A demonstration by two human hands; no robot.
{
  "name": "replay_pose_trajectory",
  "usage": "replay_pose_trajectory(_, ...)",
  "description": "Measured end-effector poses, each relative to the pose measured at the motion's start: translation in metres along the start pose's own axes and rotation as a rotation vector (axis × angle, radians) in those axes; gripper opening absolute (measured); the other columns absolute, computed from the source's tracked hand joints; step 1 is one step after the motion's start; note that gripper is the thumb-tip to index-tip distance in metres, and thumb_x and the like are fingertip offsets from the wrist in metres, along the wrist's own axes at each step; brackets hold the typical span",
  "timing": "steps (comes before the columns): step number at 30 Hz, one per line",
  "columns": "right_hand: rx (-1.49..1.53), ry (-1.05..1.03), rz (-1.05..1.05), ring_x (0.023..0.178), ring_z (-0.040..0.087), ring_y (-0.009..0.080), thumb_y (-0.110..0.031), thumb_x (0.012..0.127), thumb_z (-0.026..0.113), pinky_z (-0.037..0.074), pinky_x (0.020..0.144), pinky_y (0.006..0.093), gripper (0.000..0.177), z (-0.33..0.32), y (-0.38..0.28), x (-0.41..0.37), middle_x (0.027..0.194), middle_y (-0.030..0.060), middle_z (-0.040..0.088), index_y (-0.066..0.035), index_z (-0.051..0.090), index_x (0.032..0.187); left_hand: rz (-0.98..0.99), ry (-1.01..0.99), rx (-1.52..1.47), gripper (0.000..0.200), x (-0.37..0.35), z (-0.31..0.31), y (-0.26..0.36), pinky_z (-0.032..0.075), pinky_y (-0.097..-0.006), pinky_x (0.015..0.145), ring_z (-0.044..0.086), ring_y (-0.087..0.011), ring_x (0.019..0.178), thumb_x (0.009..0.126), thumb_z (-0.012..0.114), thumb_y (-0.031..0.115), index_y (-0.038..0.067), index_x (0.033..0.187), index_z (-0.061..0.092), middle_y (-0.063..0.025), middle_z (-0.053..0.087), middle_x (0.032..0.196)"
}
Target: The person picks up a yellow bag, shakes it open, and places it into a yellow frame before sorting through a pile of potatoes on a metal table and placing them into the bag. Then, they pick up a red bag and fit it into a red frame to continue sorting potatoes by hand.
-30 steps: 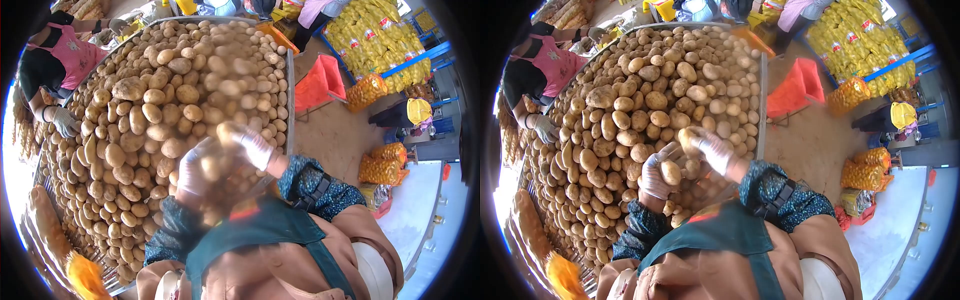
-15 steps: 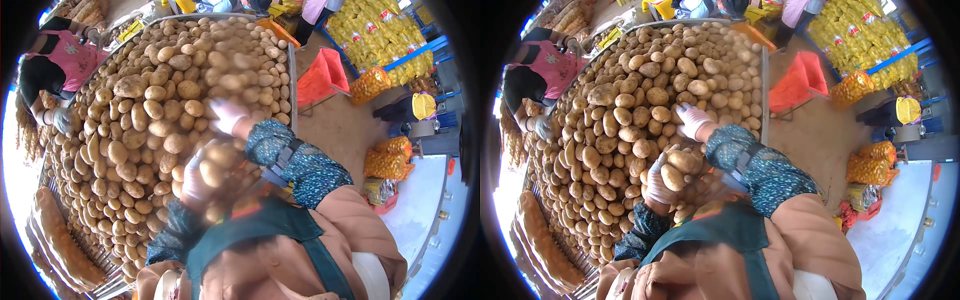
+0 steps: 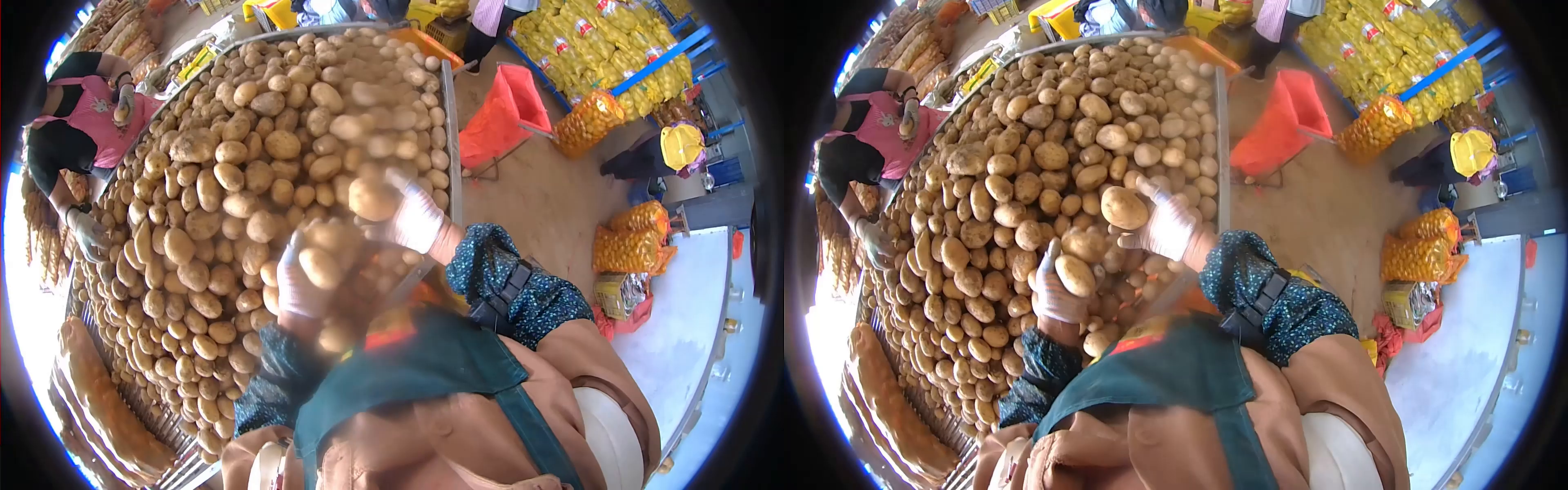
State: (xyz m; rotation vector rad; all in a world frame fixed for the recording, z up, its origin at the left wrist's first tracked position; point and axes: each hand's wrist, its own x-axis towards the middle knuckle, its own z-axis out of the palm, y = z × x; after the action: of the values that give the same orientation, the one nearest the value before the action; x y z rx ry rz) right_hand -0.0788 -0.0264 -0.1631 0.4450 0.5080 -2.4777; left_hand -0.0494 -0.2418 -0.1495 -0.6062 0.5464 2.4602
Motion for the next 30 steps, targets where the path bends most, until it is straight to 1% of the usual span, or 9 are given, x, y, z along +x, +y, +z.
replay_pose_trajectory(4,-0.033,0.048,0.116,0.09,0.068,0.0233,-0.033,0.095,0.062,0.06,0.07,0.0426,0.04,-0.044,0.016,-0.025,0.104,0.0113,0.068,-0.006,0.059,0.124,-0.054,-0.03,0.01,0.045,-0.002,0.013,-0.021,0.047,-0.042,0.099,0.058,-0.0304,0.112,0.101,0.046,0.039,0.004,0.127,0.054,-0.0129,0.061,0.121)
replay_pose_trajectory(7,-0.315,0.091,-0.086,0.094,0.068,0.0214,-0.026,0.093,0.065,0.059,0.076,0.0371,0.042,-0.055,0.035,-0.053,0.11,0.0111,0.067,-0.003,0.057,0.128,-0.153,-0.111,-0.014,0.043,0.005,0.002,-0.037,0.056,-0.0465,0.089,0.059,-0.0315,0.116,0.098,0.055,0.035,0.004,0.128,0.054,-0.0163,0.059,0.129)
replay_pose_trajectory(9,-0.547,0.061,-0.137,0.11,0.062,0.0199,-0.021,0.092,0.068,0.051,0.096,0.0316,0.06,-0.05,0.041,-0.078,0.127,0.0133,0.061,0.0,0.044,0.142,-0.237,-0.12,0.049,0.04,0.006,0.001,-0.053,0.055,-0.0455,0.091,0.063,-0.0308,0.11,0.097,0.058,0.032,0.003,0.124,0.057,-0.0156,0.064,0.12)
replay_pose_trajectory(11,-0.749,-0.035,-0.247,0.118,0.058,0.0229,-0.023,0.091,0.07,0.046,0.102,0.0328,0.067,-0.059,0.052,-0.094,0.132,0.0148,0.059,0.0,0.039,0.146,-0.317,-0.025,0.172,0.04,0.006,0.001,-0.079,0.055,-0.0446,0.091,0.064,-0.0308,0.107,0.096,0.059,0.032,0.002,0.122,0.059,-0.0153,0.066,0.115)
replay_pose_trajectory(15,-1.045,0.302,-0.237,0.124,0.054,0.0278,-0.04,0.084,0.076,0.041,0.106,0.0391,0.077,-0.126,0.09,-0.117,0.135,0.0168,0.058,-0.003,0.043,0.144,-0.441,0.041,0.323,0.045,-0.009,0.021,-0.129,0.053,-0.0439,0.097,0.065,-0.0308,0.105,0.096,0.059,0.036,-0.001,0.122,0.058,-0.0178,0.065,0.116)
replay_pose_trajectory(21,-0.552,0.461,-0.07,0.119,0.056,0.0222,-0.031,0.089,0.069,0.045,0.1,0.0363,0.063,-0.12,0.071,-0.213,0.131,0.0138,0.059,-0.001,0.047,0.141,-0.574,0.057,0.484,0.038,0.024,-0.016,-0.192,0.057,-0.041,0.089,0.067,-0.0289,0.099,0.096,0.059,0.033,0.001,0.116,0.059,-0.0155,0.067,0.11)
replay_pose_trajectory(26,-0.123,0.515,-0.154,0.098,0.066,0.0239,-0.03,0.084,0.073,0.058,0.075,0.0414,0.056,-0.209,0.102,-0.251,0.116,0.0114,0.064,-0.008,0.054,0.132,-0.828,0.054,0.503,0.03,0.027,-0.01,-0.265,0.06,-0.0402,0.082,0.068,-0.0276,0.09,0.094,0.062,0.025,0.001,0.112,0.06,-0.0141,0.068,0.103)
replay_pose_trajectory(29,0.205,0.625,-0.213,0.098,0.066,0.023,-0.023,0.081,0.076,0.057,0.081,0.0391,0.053,-0.215,0.102,-0.301,0.115,0.0099,0.064,-0.008,0.056,0.128,-1.011,-0.052,0.426,0.029,0.03,0.003,-0.312,0.055,-0.0431,0.091,0.065,-0.0274,0.102,0.095,0.06,0.024,0.003,0.114,0.06,-0.0128,0.067,0.109)
replay_pose_trajectory(30,-0.085,0.582,-0.344,0.1,0.065,0.0218,-0.017,0.08,0.077,0.056,0.085,0.0378,0.053,-0.245,0.114,-0.313,0.115,0.0095,0.064,-0.008,0.057,0.127,-1.102,-0.119,0.348,0.03,0.032,0.008,-0.327,0.052,-0.0456,0.095,0.064,-0.0272,0.106,0.096,0.057,0.026,0.003,0.114,0.06,-0.0122,0.066,0.11)
